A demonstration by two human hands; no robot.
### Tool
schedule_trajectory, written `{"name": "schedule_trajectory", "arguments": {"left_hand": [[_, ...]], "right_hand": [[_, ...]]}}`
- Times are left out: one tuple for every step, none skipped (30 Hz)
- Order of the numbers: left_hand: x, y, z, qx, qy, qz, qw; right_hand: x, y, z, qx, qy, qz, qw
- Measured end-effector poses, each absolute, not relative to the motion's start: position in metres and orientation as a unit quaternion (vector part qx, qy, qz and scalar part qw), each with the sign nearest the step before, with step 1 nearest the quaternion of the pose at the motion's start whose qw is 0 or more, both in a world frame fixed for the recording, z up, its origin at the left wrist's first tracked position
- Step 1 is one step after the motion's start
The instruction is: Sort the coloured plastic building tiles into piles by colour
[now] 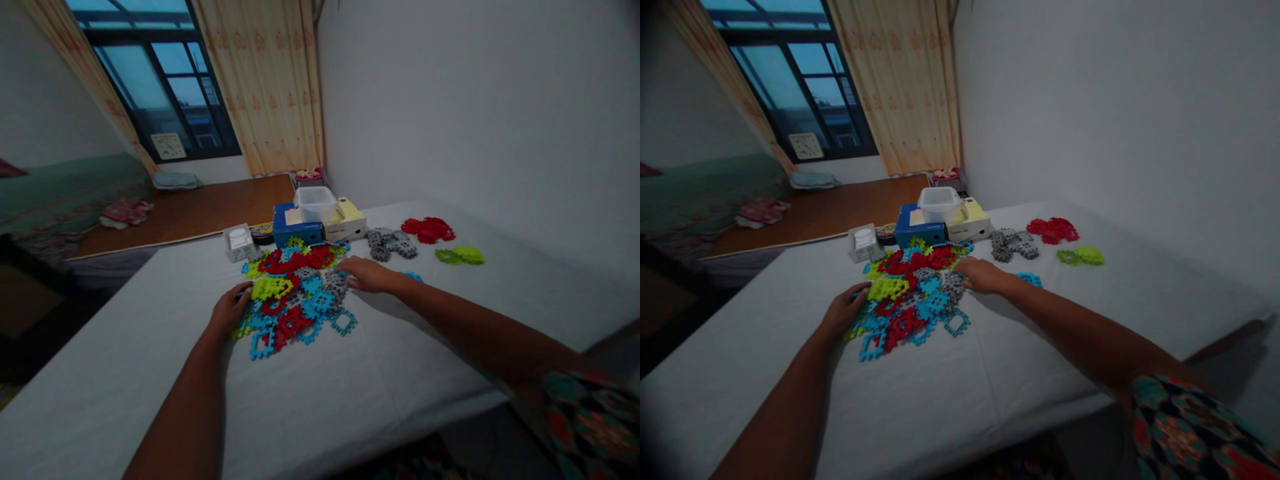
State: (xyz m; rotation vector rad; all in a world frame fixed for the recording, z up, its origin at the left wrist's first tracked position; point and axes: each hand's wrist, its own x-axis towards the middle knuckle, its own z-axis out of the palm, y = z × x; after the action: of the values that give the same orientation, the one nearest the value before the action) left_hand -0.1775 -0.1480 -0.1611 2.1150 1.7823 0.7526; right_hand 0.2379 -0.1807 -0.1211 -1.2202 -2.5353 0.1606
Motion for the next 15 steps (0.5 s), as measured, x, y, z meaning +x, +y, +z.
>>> {"name": "schedule_trajectory", "arguments": {"left_hand": [[-0.177,-0.148,-0.161,0.730,0.614,0.263,0.140],[-0.177,-0.148,-0.162,0.729,0.614,0.266,0.143],[-0.177,-0.148,-0.162,0.727,0.615,0.269,0.145],[-0.177,-0.147,-0.162,0.725,0.616,0.271,0.147],[-0.178,-0.147,-0.163,0.723,0.617,0.273,0.148],[-0.178,-0.147,-0.163,0.723,0.616,0.274,0.149],[-0.178,-0.146,-0.164,0.724,0.615,0.275,0.149],[-0.178,-0.146,-0.164,0.725,0.614,0.274,0.149],[-0.178,-0.146,-0.164,0.727,0.613,0.273,0.149],[-0.178,-0.145,-0.164,0.727,0.613,0.271,0.148],[-0.178,-0.145,-0.164,0.727,0.614,0.269,0.148],[-0.178,-0.146,-0.163,0.727,0.615,0.268,0.147],[-0.178,-0.146,-0.163,0.727,0.615,0.268,0.146],[-0.177,-0.147,-0.162,0.727,0.616,0.268,0.145],[-0.177,-0.147,-0.162,0.726,0.617,0.266,0.144]], "right_hand": [[0.235,-0.174,-0.122,-0.445,-0.878,0.055,0.165],[0.235,-0.167,-0.123,-0.467,-0.867,0.054,0.164],[0.236,-0.161,-0.124,-0.488,-0.857,0.057,0.155],[0.238,-0.155,-0.125,-0.505,-0.850,0.065,0.139],[0.240,-0.151,-0.126,-0.513,-0.847,0.078,0.119],[0.242,-0.149,-0.128,-0.513,-0.847,0.092,0.104],[0.243,-0.147,-0.129,-0.509,-0.849,0.104,0.096],[0.243,-0.148,-0.129,-0.503,-0.851,0.113,0.096],[0.244,-0.149,-0.128,-0.498,-0.853,0.119,0.101],[0.245,-0.151,-0.126,-0.498,-0.852,0.123,0.108],[0.248,-0.153,-0.123,-0.503,-0.848,0.126,0.115],[0.253,-0.155,-0.119,-0.510,-0.842,0.126,0.124],[0.261,-0.158,-0.113,-0.518,-0.836,0.123,0.134],[0.271,-0.162,-0.107,-0.527,-0.828,0.118,0.148],[0.285,-0.165,-0.101,-0.537,-0.820,0.112,0.161]]}}
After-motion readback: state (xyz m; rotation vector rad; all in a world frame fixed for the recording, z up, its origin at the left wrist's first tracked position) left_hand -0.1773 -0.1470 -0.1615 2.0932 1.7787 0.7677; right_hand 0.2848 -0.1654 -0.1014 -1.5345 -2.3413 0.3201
